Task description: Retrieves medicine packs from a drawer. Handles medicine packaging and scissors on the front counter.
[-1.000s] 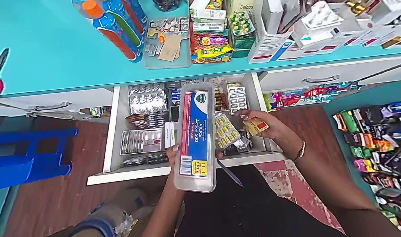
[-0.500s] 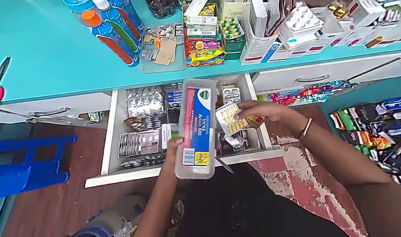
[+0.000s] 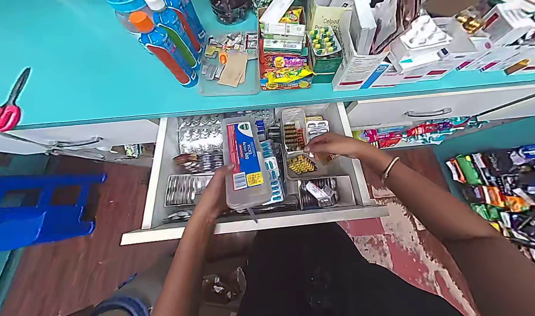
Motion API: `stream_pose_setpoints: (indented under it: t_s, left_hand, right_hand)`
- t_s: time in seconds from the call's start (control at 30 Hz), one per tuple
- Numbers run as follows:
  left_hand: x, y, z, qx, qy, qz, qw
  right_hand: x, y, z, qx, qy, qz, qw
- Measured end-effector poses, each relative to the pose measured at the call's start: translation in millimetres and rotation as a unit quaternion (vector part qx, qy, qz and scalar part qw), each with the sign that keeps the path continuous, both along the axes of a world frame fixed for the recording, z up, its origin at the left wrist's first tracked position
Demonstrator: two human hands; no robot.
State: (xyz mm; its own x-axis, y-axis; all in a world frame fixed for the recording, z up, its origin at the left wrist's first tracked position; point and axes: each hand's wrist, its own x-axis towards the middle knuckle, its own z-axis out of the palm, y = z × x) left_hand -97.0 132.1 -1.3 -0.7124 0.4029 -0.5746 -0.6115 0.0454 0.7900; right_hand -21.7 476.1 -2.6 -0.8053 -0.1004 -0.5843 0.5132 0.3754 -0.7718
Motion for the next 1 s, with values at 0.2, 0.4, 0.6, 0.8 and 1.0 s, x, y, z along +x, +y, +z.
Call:
stream_pose_setpoints:
  t_s: [0.2, 0.4, 0.6, 0.8, 1.0]
  left_hand:
    - [-13.5, 0.5, -20.0, -0.069, 0.081, -0.100, 0.989]
    - [-26.5, -3.0, -25.7, -0.205, 0.201, -0.186, 0.940]
    - [-32.6, -3.5, -23.6, -0.270, 0.232, -0.222, 0.908]
    - [-39.4, -4.1, -25.0, -0.248, 0.234, -0.266, 0.902]
    - [-41.0, -2.4, -17.0, -0.289, 0.288, -0.290, 0.866]
  right_hand:
    - [16.0, 4.0, -18.6, -0.220, -0.062, -0.150, 0.962]
    - [17.8, -6.6, -28.6, -0.179, -0.031, -0.115, 0.977]
    - [11.6, -23.2, -38.7, 0.001, 0.041, -0.037, 0.998]
    - [5.0, -46.9, -44.8, 0.107, 0.106, 0.102, 0.983]
    - [38.3, -52.1, -8.1, 0.299, 0.164, 0.081, 0.937]
